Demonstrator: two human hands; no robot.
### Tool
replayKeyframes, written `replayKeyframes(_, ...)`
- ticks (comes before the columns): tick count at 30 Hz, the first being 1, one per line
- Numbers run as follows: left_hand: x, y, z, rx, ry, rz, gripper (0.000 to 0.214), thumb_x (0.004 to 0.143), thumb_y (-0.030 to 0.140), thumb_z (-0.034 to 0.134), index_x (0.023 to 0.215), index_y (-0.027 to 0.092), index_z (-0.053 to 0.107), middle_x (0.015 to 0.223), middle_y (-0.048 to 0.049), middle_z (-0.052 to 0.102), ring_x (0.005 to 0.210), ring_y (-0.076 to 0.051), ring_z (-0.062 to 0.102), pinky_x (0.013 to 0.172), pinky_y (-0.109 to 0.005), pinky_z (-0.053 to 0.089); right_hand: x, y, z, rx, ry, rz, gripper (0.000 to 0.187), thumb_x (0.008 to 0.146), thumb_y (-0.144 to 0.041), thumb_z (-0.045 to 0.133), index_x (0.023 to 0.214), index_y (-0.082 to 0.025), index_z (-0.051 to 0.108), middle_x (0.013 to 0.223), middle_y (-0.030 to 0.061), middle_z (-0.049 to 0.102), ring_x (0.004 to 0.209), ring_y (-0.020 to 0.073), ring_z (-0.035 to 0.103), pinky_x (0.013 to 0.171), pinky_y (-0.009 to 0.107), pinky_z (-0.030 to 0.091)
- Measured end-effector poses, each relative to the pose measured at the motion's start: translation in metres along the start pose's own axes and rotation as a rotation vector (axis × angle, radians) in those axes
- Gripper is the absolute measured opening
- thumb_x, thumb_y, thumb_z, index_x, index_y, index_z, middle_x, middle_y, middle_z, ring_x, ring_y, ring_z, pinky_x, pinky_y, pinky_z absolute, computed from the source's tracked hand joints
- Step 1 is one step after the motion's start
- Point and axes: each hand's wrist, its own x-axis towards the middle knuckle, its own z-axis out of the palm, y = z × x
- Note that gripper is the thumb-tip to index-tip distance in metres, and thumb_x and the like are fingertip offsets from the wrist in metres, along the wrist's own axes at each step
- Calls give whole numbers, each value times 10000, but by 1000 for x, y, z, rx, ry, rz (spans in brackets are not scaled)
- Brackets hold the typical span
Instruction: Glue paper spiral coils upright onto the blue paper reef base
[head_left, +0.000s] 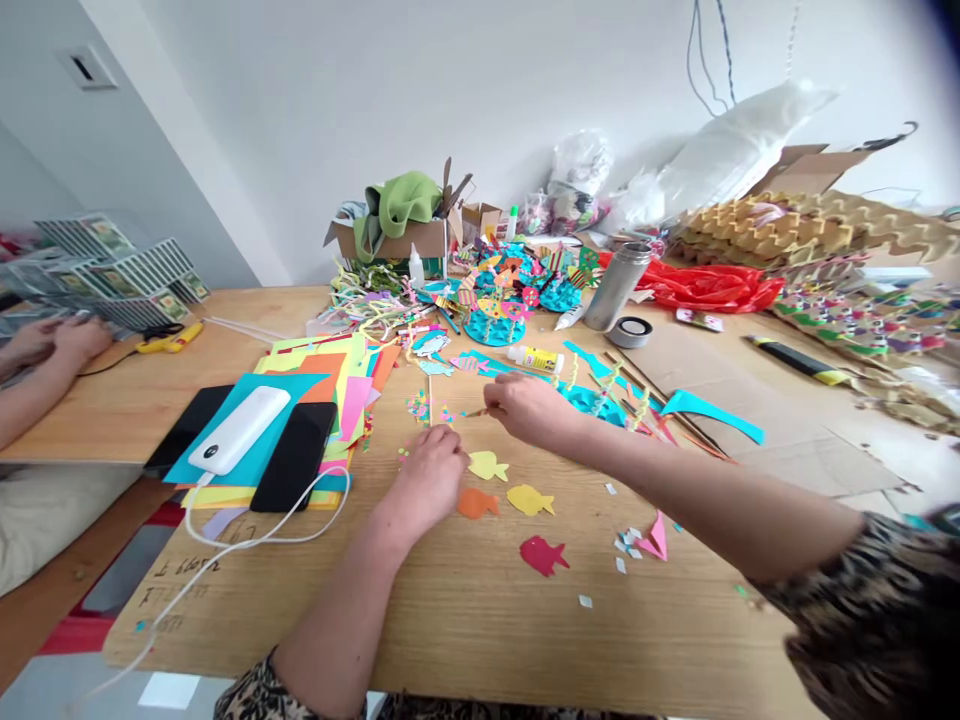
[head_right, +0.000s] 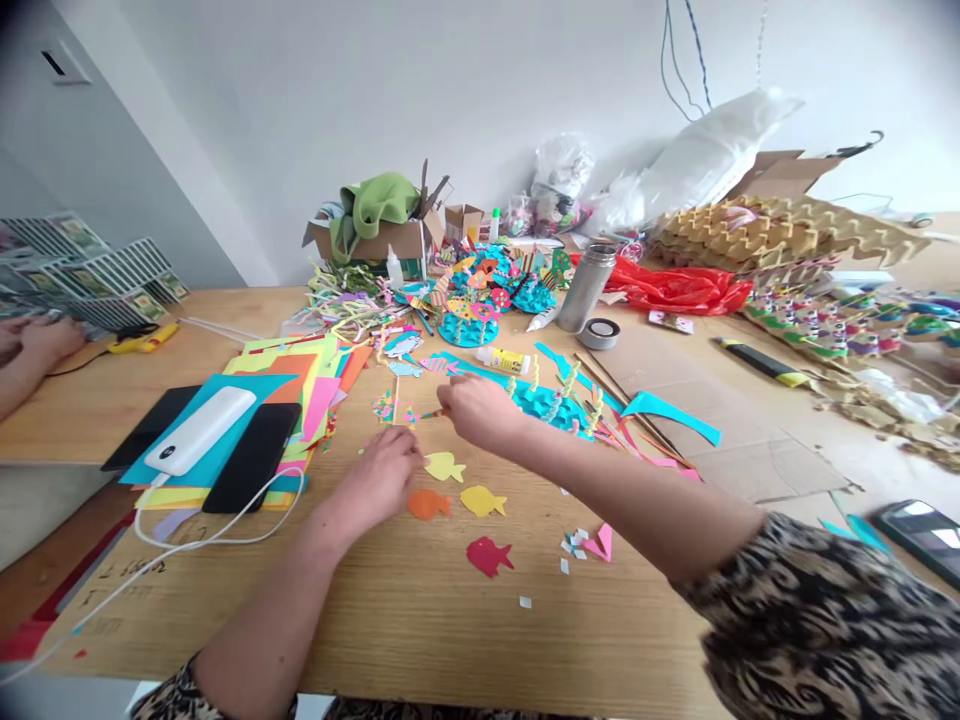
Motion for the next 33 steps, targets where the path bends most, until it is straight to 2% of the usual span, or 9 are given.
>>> replayKeyframes(2,-1,0,0,15,6,-5,234,787,60,504,862,156,703,907,-103,618,1004,-242,492,900,-383,431,-30,3,15,-129,69,-75,177,880,-140,459,936,-156,626,915,94,637,873,216,594,676,286,405)
replayKeyframes(4,-2,0,-1,21,12,-4,231,787,58,498,843,152,701,893,-103,617,1015,-240,491,927,-384,418,-52,6,30,-245,62,-147,181,842,-73,469,911,-141,622,899,104,629,841,228,586,662,303,409)
replayKeyframes(7,-2,3,-2,9,17,1,239,788,53,487,851,155,694,910,-98,618,1030,-233,491,943,-384,411,-69,7,43,-343,40,-180,196,835,-52,463,896,-130,631,891,116,622,827,248,578,649,329,420)
replayKeyframes(15,-1,6,-3,-112,1,41,321,774,30,486,898,217,716,980,-69,631,1064,-222,486,944,-374,420,-81,1,48,-426,-1,-211,193,826,-74,494,900,-113,668,909,134,619,886,281,564,674,368,450)
replayKeyframes(19,-3,5,3,-142,5,58,327,761,22,508,921,216,718,974,-65,633,1048,-212,506,953,-353,424,-78,-4,33,-400,-5,-225,176,783,-77,535,893,-118,667,898,138,619,869,262,565,672,340,445)
replayKeyframes(22,-1,5,5,-137,22,42,309,775,31,502,922,202,713,954,-67,642,1012,-208,536,922,-340,447,-45,-6,6,-266,-1,-232,187,799,-99,524,931,-140,649,932,119,625,890,236,574,730,323,448)
replayKeyframes(26,20,-7,-5,-127,69,-36,285,793,66,505,966,184,699,1049,-75,664,1059,-201,556,1010,-336,394,40,0,-19,-151,-79,-102,249,906,-143,433,1073,-140,618,1081,127,622,1023,223,577,859,324,448)
replayKeyframes(29,42,-25,-18,-92,77,-245,257,816,151,523,1010,158,693,1025,-105,683,1033,-224,581,955,-336,432,99,13,-14,-150,-145,-24,253,913,-254,515,1116,-125,594,1127,121,604,985,210,597,838,361,495)
replayKeyframes(33,53,-37,-21,-67,112,-312,255,845,188,500,1004,144,694,986,-115,692,998,-239,594,920,-353,445,141,28,6,-151,-210,27,341,899,-331,551,1191,-156,541,1188,92,568,999,204,590,833,411,512)
